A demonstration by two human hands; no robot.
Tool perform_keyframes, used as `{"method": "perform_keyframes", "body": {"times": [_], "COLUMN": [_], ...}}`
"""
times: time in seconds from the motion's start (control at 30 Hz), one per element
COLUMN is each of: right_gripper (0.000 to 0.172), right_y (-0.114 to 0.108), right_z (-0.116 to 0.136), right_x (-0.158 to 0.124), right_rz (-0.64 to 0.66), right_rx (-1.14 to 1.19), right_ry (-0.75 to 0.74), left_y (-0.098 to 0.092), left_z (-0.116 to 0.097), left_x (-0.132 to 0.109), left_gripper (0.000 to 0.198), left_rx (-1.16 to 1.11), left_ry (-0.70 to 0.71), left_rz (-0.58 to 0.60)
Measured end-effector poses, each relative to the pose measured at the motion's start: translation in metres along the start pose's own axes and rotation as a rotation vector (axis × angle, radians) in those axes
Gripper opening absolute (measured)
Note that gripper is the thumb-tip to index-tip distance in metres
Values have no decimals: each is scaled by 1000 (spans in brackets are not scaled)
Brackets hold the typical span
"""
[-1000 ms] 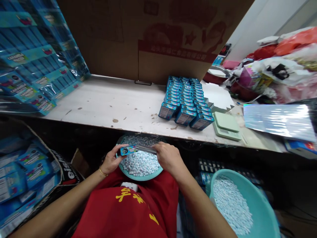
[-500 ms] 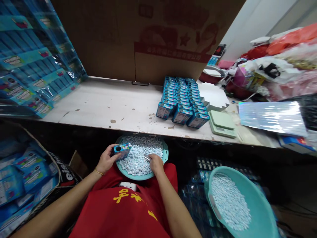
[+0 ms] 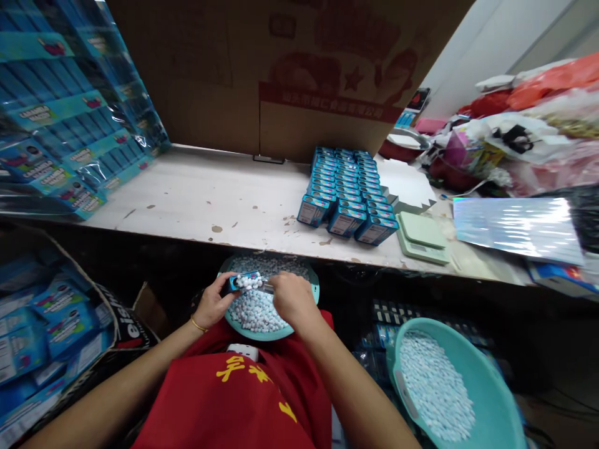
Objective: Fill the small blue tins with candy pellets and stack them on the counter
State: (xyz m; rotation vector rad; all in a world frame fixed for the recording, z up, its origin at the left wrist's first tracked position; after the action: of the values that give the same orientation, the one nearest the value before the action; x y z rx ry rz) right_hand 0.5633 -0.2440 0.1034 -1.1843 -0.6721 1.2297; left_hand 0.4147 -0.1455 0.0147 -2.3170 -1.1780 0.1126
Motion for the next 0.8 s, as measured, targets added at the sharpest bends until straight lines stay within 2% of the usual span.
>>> {"method": "perform_keyframes", "body": {"times": [0.13, 0.23, 0.3, 0.43, 0.53, 0.6, 0.67, 0.73, 0.8], "right_gripper": [28, 29, 32, 35, 34, 32, 31, 31, 42], "right_y": [-8, -13, -16, -17, -10, -2, 5, 6, -1], "right_z": [36, 39, 27, -17, -49, -64, -68, -59, -44], "right_x": [4, 2, -2, -12, -20, -22, -21, -17, -12], "right_rz": [42, 36, 39, 38, -18, -62, -131, -205, -246], "right_rx": [-212, -255, -254, -198, -138, -71, 72, 252, 354], "right_ry": [-38, -58, -20, 126, 212, 249, 224, 127, 6], "left_y": [-1, -4, -6, -8, -10, -16, -23, -25, -18], "left_z": [3, 5, 4, -7, -12, -10, -8, -13, -27], "left_x": [-1, -2, -2, 0, 6, 11, 16, 19, 22], "left_gripper": [36, 36, 35, 37, 38, 37, 36, 36, 37], "left_rx": [35, 43, 48, 98, 191, 233, 213, 137, 51], "left_ry": [3, 2, 12, 87, 174, 156, 82, 25, 21], "left_rz": [-2, -5, -1, 2, 39, 39, 23, 49, 105]}}
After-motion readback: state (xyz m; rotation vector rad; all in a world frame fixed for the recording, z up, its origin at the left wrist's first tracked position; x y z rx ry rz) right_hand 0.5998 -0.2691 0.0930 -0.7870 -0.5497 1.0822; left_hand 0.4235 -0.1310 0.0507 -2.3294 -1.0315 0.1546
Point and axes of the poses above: each hand's wrist, its own x-axis towards the middle knuckle, its own y-axis out of the palm, z = x × y, the point moved 6 cm from there along x, towards the middle knuckle, and after that the axes turned 3 degrees about x, right-handed, at the moved point
